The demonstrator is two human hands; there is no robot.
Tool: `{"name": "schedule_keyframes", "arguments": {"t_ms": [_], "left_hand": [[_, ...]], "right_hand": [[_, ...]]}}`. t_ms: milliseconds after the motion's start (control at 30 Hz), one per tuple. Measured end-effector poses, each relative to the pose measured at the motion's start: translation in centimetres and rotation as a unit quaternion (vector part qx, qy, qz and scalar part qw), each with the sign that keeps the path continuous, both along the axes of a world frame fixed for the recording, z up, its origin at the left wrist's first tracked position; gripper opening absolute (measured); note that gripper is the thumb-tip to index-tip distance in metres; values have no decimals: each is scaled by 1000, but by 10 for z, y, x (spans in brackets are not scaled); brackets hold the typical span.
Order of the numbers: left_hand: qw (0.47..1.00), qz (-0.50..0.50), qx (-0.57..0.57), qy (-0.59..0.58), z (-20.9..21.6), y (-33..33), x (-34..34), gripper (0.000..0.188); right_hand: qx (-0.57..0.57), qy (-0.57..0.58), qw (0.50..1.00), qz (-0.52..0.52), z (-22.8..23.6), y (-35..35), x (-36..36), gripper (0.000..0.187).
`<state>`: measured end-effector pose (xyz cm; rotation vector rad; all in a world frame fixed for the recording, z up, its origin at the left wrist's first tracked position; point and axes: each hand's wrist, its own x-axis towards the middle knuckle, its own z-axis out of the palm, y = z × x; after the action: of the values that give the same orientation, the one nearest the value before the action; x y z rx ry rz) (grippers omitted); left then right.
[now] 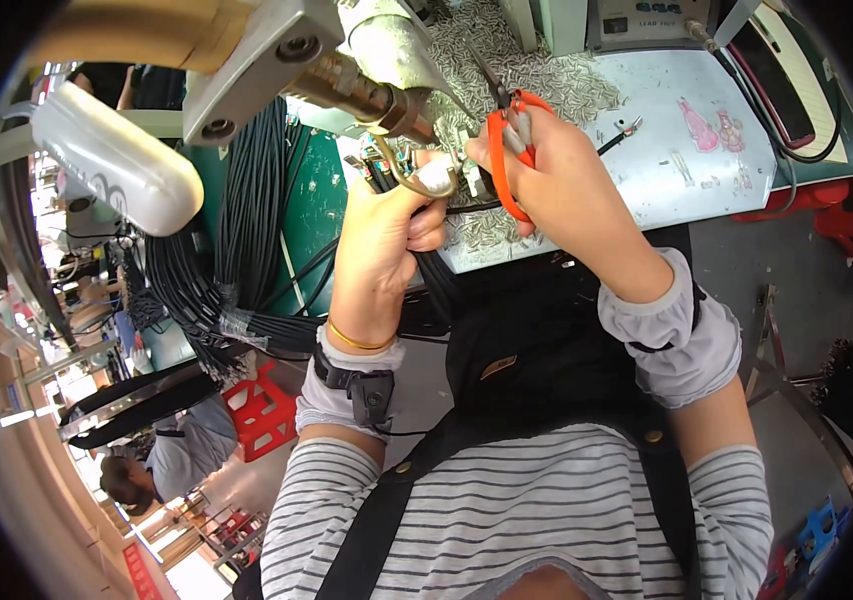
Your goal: The person picks up a bundle of cables, trims the wire ends with shears, and then uses a machine to press each cable end. They repeat this process for every cable in the bundle before setting it back down.
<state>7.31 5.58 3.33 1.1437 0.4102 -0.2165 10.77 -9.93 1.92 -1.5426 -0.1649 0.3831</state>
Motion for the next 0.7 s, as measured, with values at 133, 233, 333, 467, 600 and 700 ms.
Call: {"name": "schedule_keyframes", "arguments": {"t_ms": [133, 233, 333, 467, 600, 700], "left_hand": [[1000, 0, -10, 4, 1, 3, 1, 10], [1000, -3, -9, 2, 2, 1, 1, 11], [1000, -8, 5, 1, 2, 0, 1, 12], [1000, -1, 4, -16, 3, 0, 0, 12], [1000, 3, -9, -14, 2, 0, -1, 11], [999, -29, -14, -9, 6, 0, -7, 9]], "right_hand": [[12, -13, 1000, 8, -6, 0, -1, 22], [13, -44, 999, 12, -12, 0, 1, 21], [-1, -101, 995, -12, -19, 2, 1, 20], [4, -73, 997, -4, -18, 3, 0, 18], [4, -68, 997, -26, -21, 4, 0, 16], [58, -29, 998, -7, -14, 0, -6, 16]]}}
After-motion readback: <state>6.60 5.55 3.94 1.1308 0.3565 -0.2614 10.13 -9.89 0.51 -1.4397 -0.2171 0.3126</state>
